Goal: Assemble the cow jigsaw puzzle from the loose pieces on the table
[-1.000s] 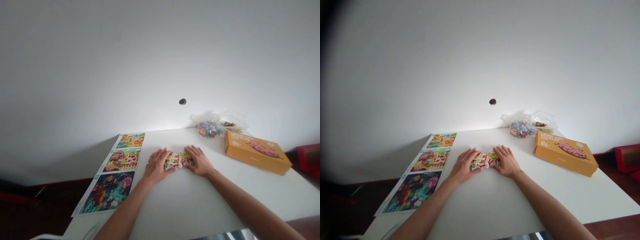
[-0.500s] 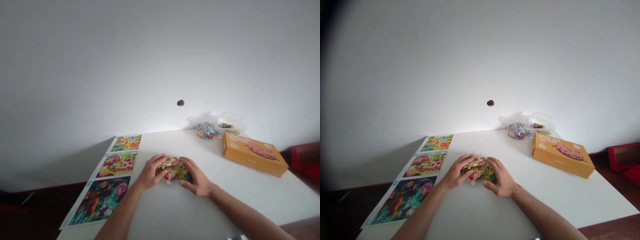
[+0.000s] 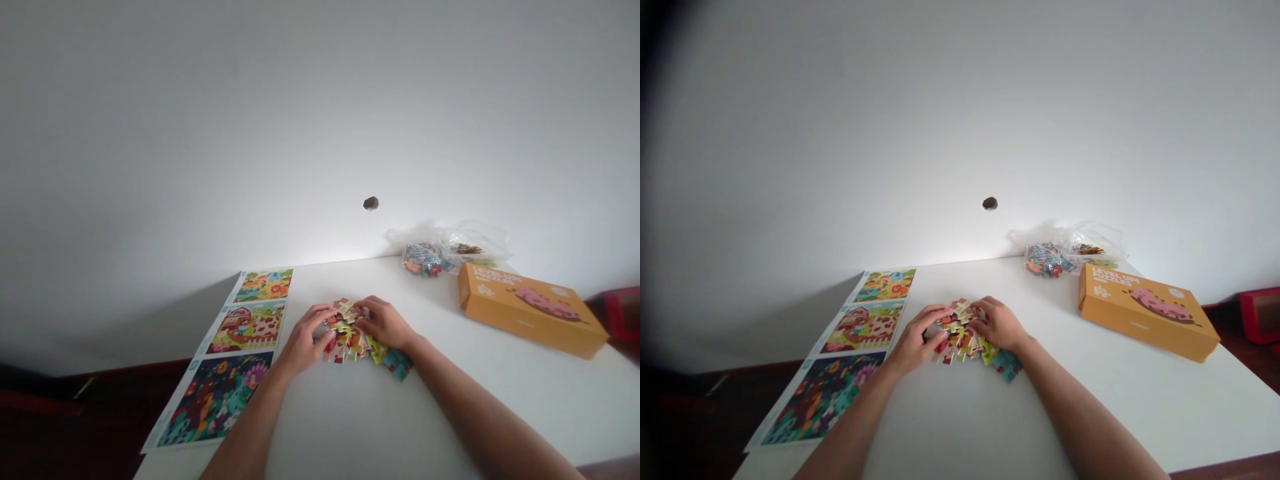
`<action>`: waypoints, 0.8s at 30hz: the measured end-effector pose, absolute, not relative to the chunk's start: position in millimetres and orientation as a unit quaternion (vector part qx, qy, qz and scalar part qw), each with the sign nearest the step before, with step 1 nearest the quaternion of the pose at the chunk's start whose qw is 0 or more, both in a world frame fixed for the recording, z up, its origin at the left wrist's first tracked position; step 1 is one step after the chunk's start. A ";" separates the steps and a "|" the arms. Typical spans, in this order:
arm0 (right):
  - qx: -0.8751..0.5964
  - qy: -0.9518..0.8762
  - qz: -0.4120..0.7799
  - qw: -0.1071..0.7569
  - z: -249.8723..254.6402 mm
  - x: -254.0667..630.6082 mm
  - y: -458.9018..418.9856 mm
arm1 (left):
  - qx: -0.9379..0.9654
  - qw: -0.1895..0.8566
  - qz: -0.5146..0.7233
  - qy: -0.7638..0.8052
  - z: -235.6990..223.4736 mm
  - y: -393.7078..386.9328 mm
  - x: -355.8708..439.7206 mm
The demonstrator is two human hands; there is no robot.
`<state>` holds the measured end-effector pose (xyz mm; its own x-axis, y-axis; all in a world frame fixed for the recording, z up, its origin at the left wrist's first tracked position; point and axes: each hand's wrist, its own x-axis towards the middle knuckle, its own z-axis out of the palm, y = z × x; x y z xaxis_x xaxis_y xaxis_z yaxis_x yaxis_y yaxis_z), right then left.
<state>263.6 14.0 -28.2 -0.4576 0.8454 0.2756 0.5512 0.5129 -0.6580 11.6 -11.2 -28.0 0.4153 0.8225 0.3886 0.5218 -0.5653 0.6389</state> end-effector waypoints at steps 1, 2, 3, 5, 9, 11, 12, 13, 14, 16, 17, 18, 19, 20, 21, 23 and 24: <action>-0.428 -0.821 0.227 0.302 -26.7 265.5 11.7 | 0.815 0.211 0.346 0.415 -28.2 -10.7 11.7; -0.429 -0.826 0.206 0.303 -24.1 267.5 9.1 | 0.815 0.205 0.343 0.420 -28.6 -10.2 11.9; -0.430 -0.831 0.189 0.300 -20.7 269.2 6.5 | 0.814 0.198 0.341 0.427 -29.3 -9.6 12.3; -0.424 -0.844 0.170 0.280 -13.4 271.1 0.9 | 0.807 0.182 0.343 0.445 -31.3 -8.5 13.0; -0.379 -0.886 0.172 0.205 -7.0 268.7 -7.7 | 0.793 0.168 0.347 0.471 -33.7 -7.7 12.8; -0.378 -0.890 0.175 0.184 -8.7 266.9 -8.2 | 0.795 0.172 0.340 0.472 -31.9 -8.6 12.1; -0.387 -0.887 0.174 0.181 -9.7 266.5 -7.5 | 0.798 0.175 0.335 0.470 -30.0 -9.5 11.6; -0.400 -0.882 0.172 0.182 -10.3 266.8 -6.5 | 0.801 0.178 0.329 0.467 -27.6 -10.7 11.0; -0.412 -0.876 0.167 0.186 -10.1 267.7 -5.4 | 0.807 0.179 0.321 0.463 -24.8 -12.1 10.5; -0.427 -0.870 0.156 0.192 -7.4 271.3 -4.0 | 0.822 0.179 0.294 0.453 -19.2 -15.2 9.3; -0.425 -0.871 0.152 0.192 -5.2 273.8 -3.9 | 0.832 0.178 0.275 0.448 -16.8 -16.7 8.7; -0.418 -0.877 0.150 0.187 -3.0 276.5 -4.2 | 0.841 0.176 0.254 0.444 -15.0 -17.9 8.2; -0.406 -0.884 0.149 0.178 -1.2 279.3 -4.7 | 0.850 0.173 0.233 0.440 -14.0 -18.9 7.9; -0.395 -0.891 0.151 0.166 -0.3 281.9 -5.3 | 0.857 0.170 0.213 0.438 -13.9 -19.5 7.7; -0.388 -0.896 0.153 0.152 -0.4 284.0 -5.7 | 0.862 0.166 0.197 0.436 -14.5 -19.8 7.8; -0.398 -0.894 0.158 0.134 -3.9 286.6 -5.3 | 0.864 0.157 0.184 0.441 -17.9 -19.3 8.9; -0.412 -0.888 0.159 0.131 -6.9 286.9 -4.5 | 0.861 0.153 0.187 0.447 -20.2 -18.8 9.8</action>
<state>286.9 -4.5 -6.9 -0.6257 0.7733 0.1026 0.6899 0.6099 -0.3898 9.8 -18.8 -20.2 0.5308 0.8268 0.1859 0.7125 -0.5542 0.4303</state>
